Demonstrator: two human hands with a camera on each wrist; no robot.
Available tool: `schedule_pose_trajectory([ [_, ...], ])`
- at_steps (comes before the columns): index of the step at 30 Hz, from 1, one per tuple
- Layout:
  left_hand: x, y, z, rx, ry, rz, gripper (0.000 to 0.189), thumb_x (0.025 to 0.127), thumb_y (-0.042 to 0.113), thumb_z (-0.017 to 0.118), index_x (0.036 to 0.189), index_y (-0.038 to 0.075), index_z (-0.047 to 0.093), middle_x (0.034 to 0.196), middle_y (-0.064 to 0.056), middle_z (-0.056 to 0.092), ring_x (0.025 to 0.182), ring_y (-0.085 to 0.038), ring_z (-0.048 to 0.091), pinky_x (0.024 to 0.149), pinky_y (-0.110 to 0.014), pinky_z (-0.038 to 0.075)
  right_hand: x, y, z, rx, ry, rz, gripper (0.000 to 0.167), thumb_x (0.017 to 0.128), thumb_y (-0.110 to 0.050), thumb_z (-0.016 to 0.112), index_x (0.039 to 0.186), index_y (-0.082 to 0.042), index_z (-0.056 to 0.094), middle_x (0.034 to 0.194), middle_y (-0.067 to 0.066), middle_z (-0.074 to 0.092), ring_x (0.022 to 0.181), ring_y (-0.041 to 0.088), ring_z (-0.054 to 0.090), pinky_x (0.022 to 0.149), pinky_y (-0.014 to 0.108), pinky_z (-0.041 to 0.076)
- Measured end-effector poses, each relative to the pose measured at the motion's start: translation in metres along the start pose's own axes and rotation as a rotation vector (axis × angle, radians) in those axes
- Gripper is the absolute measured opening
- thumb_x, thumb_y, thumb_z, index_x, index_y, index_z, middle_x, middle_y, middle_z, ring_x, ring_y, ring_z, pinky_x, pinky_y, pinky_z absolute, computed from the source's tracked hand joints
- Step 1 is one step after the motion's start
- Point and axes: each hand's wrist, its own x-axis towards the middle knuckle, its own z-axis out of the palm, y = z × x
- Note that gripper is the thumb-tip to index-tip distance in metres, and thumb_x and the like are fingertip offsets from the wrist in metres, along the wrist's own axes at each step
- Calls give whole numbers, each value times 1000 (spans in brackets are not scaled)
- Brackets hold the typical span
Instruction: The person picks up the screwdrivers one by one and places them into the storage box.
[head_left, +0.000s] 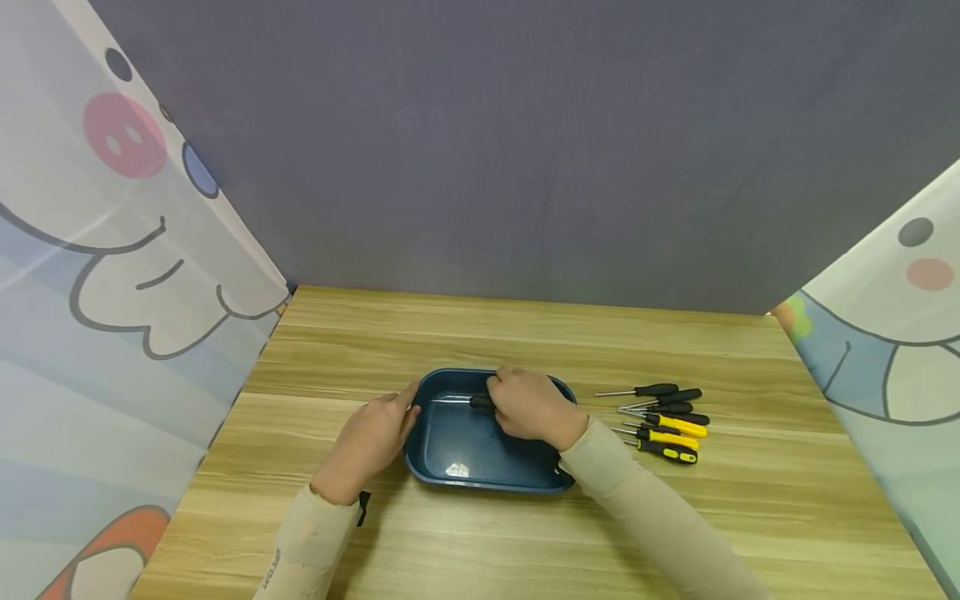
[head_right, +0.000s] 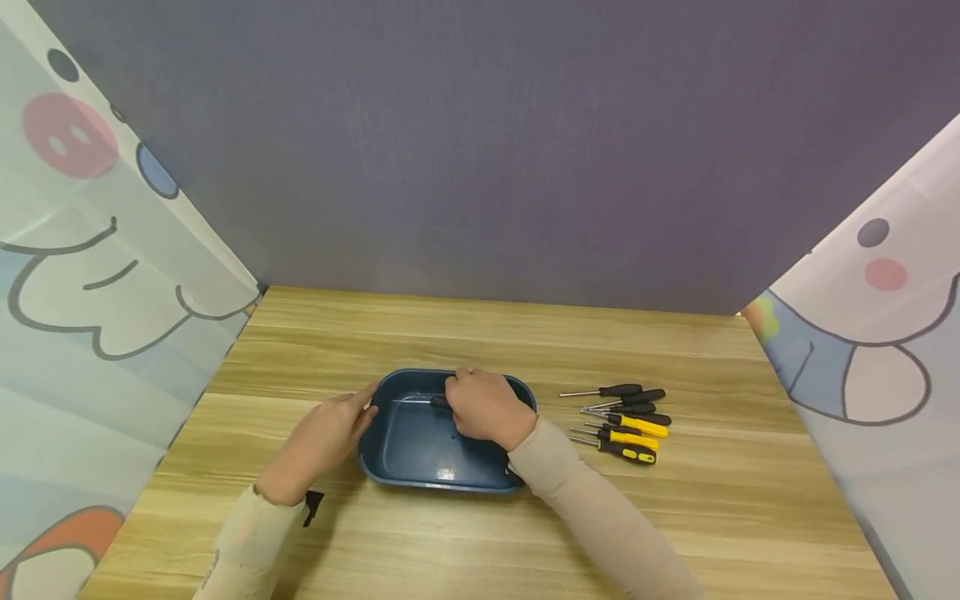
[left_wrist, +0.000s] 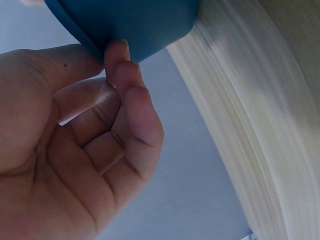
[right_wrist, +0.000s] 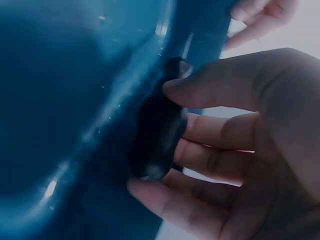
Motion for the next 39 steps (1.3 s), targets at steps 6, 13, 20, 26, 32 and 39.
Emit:
schedule_pose_trajectory([
  [6,1,0,0,4,-12,-6,41,98,12,65,136,-4,58,103,-22,71,86,-36,70,68,-48,57,0,-5,13,-23,-65,18,18,90,-15,69,106,-6,71,91,6,64,78,21,64,63,35,56],
  [13,1,0,0,4,-6,-3,42,99,12,65,136,-4,58,103,-21,71,86,-36,71,69,-48,57,1,-5,18,-40,-57,27,20,91,-18,73,107,-7,72,93,7,65,80,22,65,66,35,56],
  [20,1,-1,-1,10,-18,-5,42,99,12,64,136,-5,57,104,-22,71,87,-36,71,70,-47,57,1,-5,15,-71,-11,15,17,91,-19,73,104,-8,73,91,6,65,78,21,64,64,33,55],
  [26,1,0,-2,7,-34,-7,42,99,12,64,137,-5,57,101,-21,71,84,-34,71,68,-45,57,-3,-7,7,-88,10,3,15,91,-20,73,102,-10,73,90,5,65,79,20,64,64,33,55],
  [32,2,0,-2,3,-28,-2,42,98,11,65,136,-6,57,98,-20,71,83,-33,70,68,-45,57,-11,-6,-8,-110,71,-30,17,91,-22,74,101,-9,72,89,5,65,79,21,64,66,33,55],
  [39,0,0,0,1,-8,0,41,99,10,64,136,-5,57,99,-20,71,83,-35,71,67,-46,57,-25,2,-23,-70,81,-15,20,89,-22,77,103,-8,70,92,4,65,82,22,64,69,36,55],
])
